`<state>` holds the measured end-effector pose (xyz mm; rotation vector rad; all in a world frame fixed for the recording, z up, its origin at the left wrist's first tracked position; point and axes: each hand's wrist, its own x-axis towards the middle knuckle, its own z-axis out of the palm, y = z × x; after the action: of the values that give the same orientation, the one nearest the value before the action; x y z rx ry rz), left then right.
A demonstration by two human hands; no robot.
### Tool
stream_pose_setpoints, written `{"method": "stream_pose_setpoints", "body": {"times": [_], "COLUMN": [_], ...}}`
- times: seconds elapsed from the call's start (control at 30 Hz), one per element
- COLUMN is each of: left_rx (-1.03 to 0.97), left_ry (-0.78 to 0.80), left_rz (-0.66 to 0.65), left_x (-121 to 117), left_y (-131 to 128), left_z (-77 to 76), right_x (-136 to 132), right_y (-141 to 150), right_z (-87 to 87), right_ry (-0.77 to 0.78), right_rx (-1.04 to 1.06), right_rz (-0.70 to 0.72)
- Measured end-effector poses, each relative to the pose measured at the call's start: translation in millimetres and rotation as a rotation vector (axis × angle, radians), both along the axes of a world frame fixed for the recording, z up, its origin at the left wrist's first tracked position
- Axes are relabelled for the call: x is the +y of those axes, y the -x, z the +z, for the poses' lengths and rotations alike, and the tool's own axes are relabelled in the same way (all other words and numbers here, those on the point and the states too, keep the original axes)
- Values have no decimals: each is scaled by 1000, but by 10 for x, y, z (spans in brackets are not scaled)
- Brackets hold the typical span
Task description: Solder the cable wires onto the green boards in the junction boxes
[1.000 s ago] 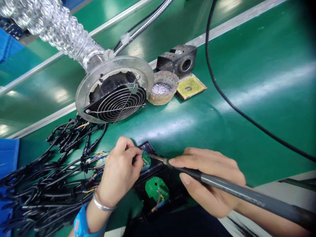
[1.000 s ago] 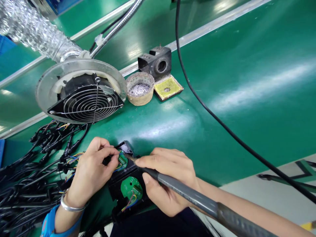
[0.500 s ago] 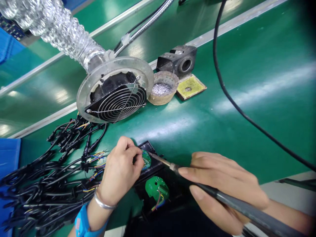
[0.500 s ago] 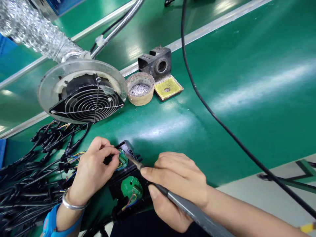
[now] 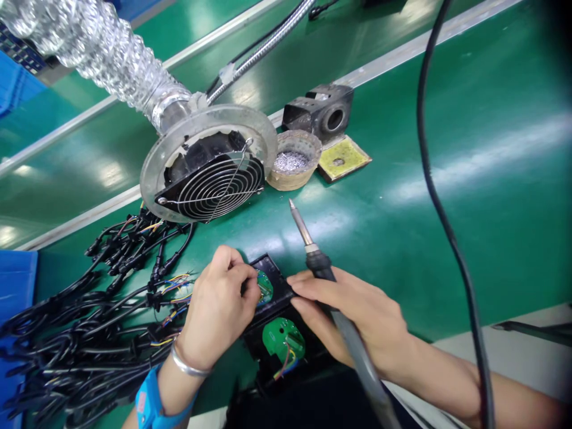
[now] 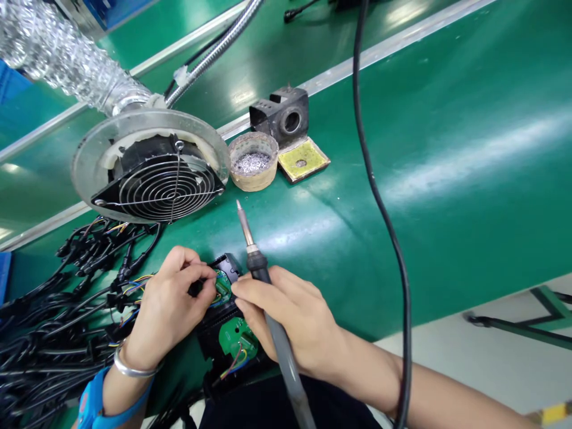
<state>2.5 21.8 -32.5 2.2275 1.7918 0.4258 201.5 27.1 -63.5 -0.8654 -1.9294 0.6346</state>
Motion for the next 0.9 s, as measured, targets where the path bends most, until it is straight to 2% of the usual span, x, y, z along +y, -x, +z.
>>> {"method": "stream_pose_setpoints", "body": {"times": [0.13,0.27,0.57,0.7,0.9], "left_rx": [-20,-62,24,55,-36], "left_ry": [22,93,201,164,39], "left_rz": [-8,-75,-212,-206,-137], "left_x": [-9,-38,-19,-22,-6], "left_y": [13,30,123,166,110], "left_z": [33,107,190,164,135], "right_x": [-3,8,0,8,-2], "right_y": [55,43,22,21,16], "right_z": [-56,-70,-106,-102,-127], "right_ry": [31,22,17,5,15], "right_rx": [-64,-58,-83,-89,-80], "right_rz": [3,18,43,39,45]}}
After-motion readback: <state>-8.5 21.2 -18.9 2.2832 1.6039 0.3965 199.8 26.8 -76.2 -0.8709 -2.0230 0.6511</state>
